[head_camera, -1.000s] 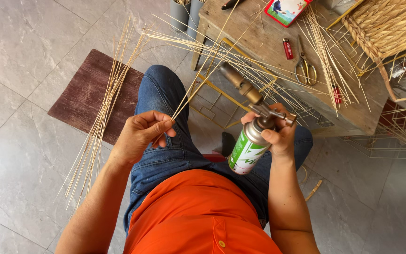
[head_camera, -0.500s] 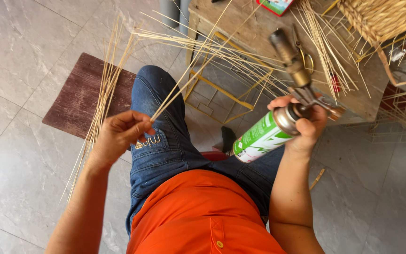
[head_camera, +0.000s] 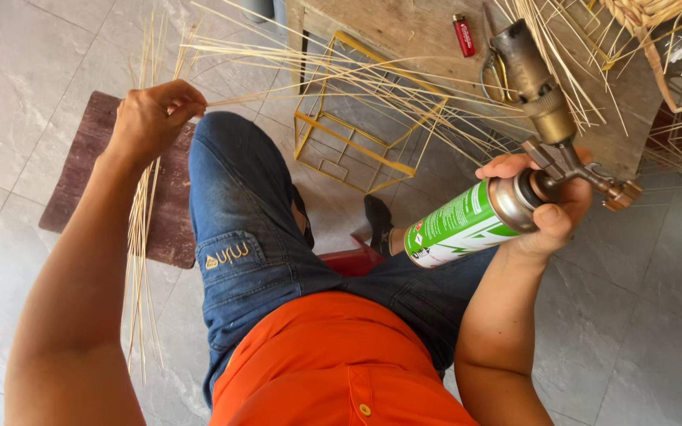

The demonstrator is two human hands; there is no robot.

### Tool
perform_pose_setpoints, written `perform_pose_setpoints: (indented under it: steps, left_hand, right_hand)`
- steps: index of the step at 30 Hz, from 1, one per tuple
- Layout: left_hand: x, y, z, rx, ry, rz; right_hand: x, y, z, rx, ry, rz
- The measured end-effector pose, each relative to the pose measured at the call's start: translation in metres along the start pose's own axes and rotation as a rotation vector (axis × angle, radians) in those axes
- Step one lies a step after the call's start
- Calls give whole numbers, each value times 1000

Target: The person uses a handheld blowtorch to heat thin bamboo sticks one at a time. They pick up each stick, pass it through the flame, and place it on a nearby table. The process is repeated continuously throughout the clip.

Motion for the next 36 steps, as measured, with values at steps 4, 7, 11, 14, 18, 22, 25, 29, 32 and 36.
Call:
perform_pose_setpoints:
  steps: [4,7,11,14,18,22,25,29,32,36]
  left_hand:
    - [26,-35,-38,79,0,-191]
    - [44,-57,-60,200,62,-399]
    - [66,-78,-81,221,51,-503]
    - [81,-88,-98,255,106,-592]
    - [98,-95,-121,238,142,-657]
    - [114,-96,-129,231,169,-693]
    - [115,-97,-129,225,199,-642]
    - [114,-89,-127,239,231,-603]
    - [124,-62,-136,283,211,-538]
    - [158,4,-158,329,2,-398]
  right_hand:
    - [4,9,-19,25,44,6]
    - [2,19,-36,51,55,-19]
    - [-11,36,-49,113,48,-27]
    - [-20,51,-51,118,72,-67]
    - [-30,65,-56,146,99,-77]
    - [-35,70,-54,162,135,-65]
    - [-33,69,-56,165,122,-34]
    - [-29,66,-57,156,127,-22]
    - [-23,63,-58,155,142,-46]
    - [-12,59,-60,146,158,-37]
Point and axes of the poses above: each hand's wrist, its own z-axis away from the middle knuckle, its own x-axis out of the palm, y = z × x, the point moved 1 cm from there along -z, towards the middle knuckle, and after that the axes turned 3 degrees about x, right-handed, at the moved point
